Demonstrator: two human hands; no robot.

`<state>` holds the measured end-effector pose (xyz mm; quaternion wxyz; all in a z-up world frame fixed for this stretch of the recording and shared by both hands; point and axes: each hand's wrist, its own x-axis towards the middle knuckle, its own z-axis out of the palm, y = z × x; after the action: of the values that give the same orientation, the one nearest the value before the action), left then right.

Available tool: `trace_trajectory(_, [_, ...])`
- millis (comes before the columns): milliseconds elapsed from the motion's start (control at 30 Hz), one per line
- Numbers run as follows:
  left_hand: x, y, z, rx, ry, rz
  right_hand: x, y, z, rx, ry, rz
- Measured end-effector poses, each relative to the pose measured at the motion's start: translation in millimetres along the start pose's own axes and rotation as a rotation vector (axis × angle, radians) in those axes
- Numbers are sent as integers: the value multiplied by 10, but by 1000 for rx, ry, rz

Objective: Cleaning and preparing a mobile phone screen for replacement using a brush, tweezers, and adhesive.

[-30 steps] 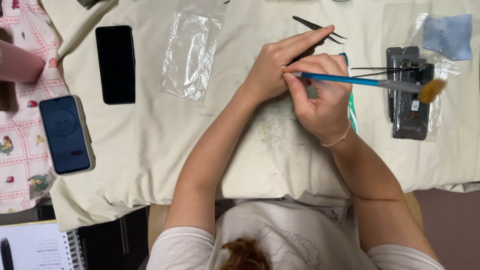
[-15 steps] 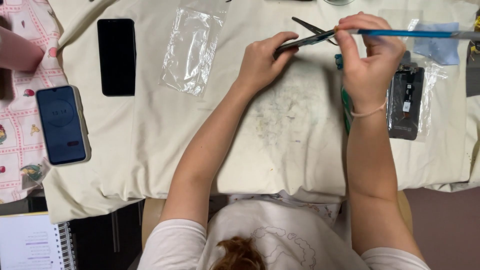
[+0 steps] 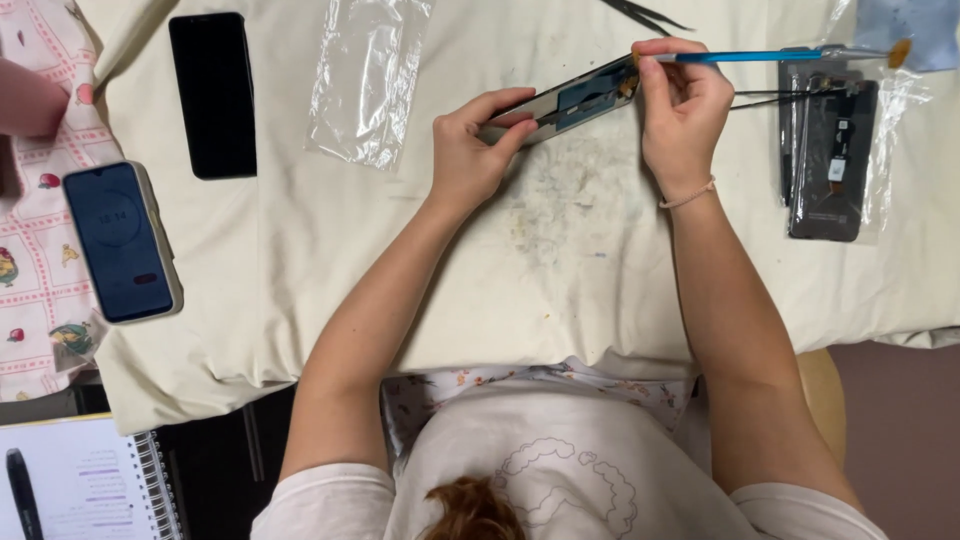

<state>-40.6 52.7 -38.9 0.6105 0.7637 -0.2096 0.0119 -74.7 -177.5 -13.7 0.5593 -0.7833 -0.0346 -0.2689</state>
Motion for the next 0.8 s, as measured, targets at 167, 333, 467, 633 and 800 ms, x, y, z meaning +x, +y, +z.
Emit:
trace_trajectory(167, [-64, -5, -50, -321, -82, -264, -23, -4, 39, -28, 5, -23])
trace_trajectory(333, [-88, 41, 103, -387, -98, -62, -15, 68, -38, -272, 96, -58])
trace_trajectory(467, [-121, 103, 159, -405, -125, -73, -26, 152, -63, -480, 113, 42])
trace_trajectory(633, [-108, 196, 108, -388, -288, -55, -102, 393, -140, -616, 102, -6])
trace_trajectory(800, [-143, 155, 100, -197, -443, -7, -148, 328, -146, -662, 63, -65])
